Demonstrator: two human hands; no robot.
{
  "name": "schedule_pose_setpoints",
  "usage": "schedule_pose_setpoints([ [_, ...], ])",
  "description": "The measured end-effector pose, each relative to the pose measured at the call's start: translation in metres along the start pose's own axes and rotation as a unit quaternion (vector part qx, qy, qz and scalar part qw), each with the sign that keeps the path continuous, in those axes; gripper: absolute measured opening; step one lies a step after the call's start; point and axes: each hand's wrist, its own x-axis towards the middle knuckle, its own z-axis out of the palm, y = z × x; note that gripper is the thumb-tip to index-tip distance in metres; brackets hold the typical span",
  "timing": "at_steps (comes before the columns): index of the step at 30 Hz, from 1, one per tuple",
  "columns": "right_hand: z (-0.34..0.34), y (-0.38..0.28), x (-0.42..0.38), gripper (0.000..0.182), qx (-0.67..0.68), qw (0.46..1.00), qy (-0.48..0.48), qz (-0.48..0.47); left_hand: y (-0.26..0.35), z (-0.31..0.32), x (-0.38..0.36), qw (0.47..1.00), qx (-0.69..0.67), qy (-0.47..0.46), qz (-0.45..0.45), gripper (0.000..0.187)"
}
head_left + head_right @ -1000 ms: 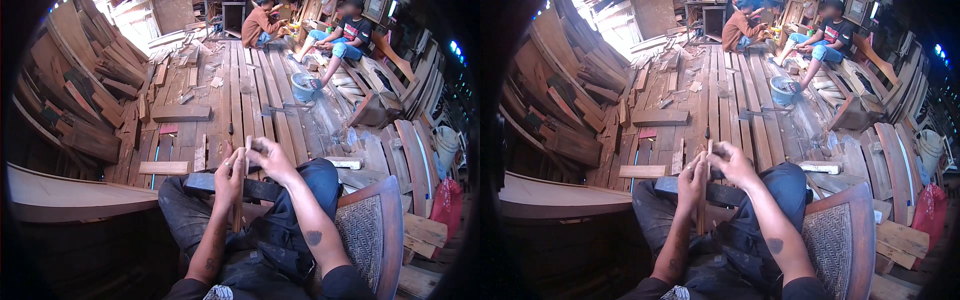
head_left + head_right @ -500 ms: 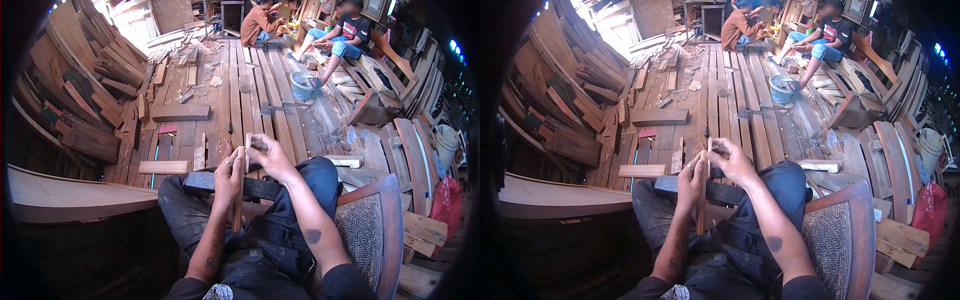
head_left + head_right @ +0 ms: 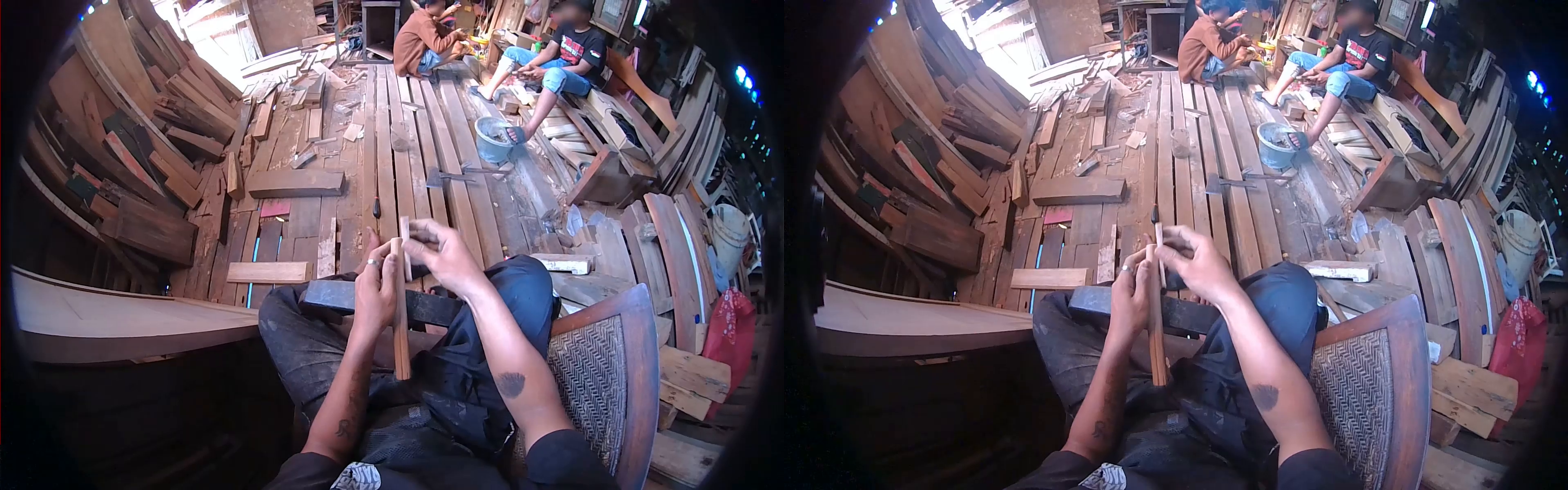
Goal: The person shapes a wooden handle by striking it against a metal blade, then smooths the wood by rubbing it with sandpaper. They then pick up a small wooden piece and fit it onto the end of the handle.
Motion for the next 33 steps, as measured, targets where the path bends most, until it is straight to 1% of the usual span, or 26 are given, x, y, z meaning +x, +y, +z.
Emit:
schedule_pose_setpoints([
  [1,0.002,0.003,-0.003,0.041,-0.012,1.000,-0.021,-0.010,-0.003,-0.001,0.004,1.000,-0.018,0.010,-0.007,0.037],
  [2,0.003,0.006,-0.006,0.041,-0.023,0.999,-0.043,-0.016,-0.005,-0.002,0.001,0.996,-0.069,0.003,-0.048,0.037],
  [3,0.005,-0.003,-0.009,0.041,-0.021,0.999,-0.041,0.002,0.005,-0.004,0.000,0.989,-0.118,0.000,-0.089,0.037],
  [6,-0.002,-0.011,-0.001,0.041,0.006,0.999,0.012,0.040,-0.006,0.000,-0.001,0.994,-0.071,-0.010,-0.077,0.038],
  [7,0.000,-0.007,0.000,0.040,0.011,0.999,0.027,0.025,-0.006,-0.001,0.000,0.996,-0.058,-0.009,-0.074,0.038],
  [10,0.005,-0.004,-0.010,0.040,-0.008,0.999,-0.010,0.039,0.005,-0.005,0.000,0.997,-0.044,0.001,-0.065,0.039],
  [11,0.005,-0.001,-0.009,0.042,-0.005,0.999,-0.006,0.036,0.000,-0.004,0.000,0.997,-0.046,-0.004,-0.062,0.039],
  [14,-0.005,0.003,0.002,0.040,0.017,0.999,0.027,0.015,0.003,-0.002,0.001,0.990,-0.064,-0.041,-0.116,0.038],
  [15,-0.002,-0.005,-0.001,0.038,-0.006,0.999,0.033,0.011,0.000,-0.001,0.000,0.996,-0.048,-0.023,-0.077,0.038],
  [17,0.003,-0.005,-0.006,0.037,-0.015,1.000,0.003,0.021,-0.018,0.000,0.002,1.000,-0.015,0.001,-0.016,0.040],
  [19,0.002,-0.003,-0.009,0.038,-0.024,0.999,-0.015,0.031,-0.012,0.000,0.000,1.000,-0.004,0.009,0.002,0.041],
  [21,-0.005,-0.006,-0.006,0.036,0.001,0.999,0.004,0.040,-0.002,0.003,-0.004,1.000,-0.013,0.000,-0.013,0.042],
  [23,-0.007,-0.014,-0.003,0.034,0.021,0.998,0.020,0.048,-0.008,0.004,-0.003,1.000,-0.009,-0.005,-0.006,0.042],
  [26,-0.001,-0.001,-0.006,0.034,-0.009,1.000,-0.007,0.022,-0.019,0.003,0.001,1.000,-0.016,0.012,0.015,0.042],
  [27,0.000,-0.004,-0.009,0.034,-0.008,0.999,-0.014,0.038,-0.017,0.002,0.000,1.000,-0.010,0.016,0.018,0.042],
  [30,-0.003,-0.013,-0.007,0.034,0.032,0.998,0.004,0.055,-0.007,0.001,-0.001,0.999,0.028,0.018,0.024,0.041],
  [33,0.000,-0.009,-0.005,0.034,0.035,0.998,0.022,0.043,-0.007,0.000,-0.001,1.000,0.020,0.002,0.006,0.040],
])
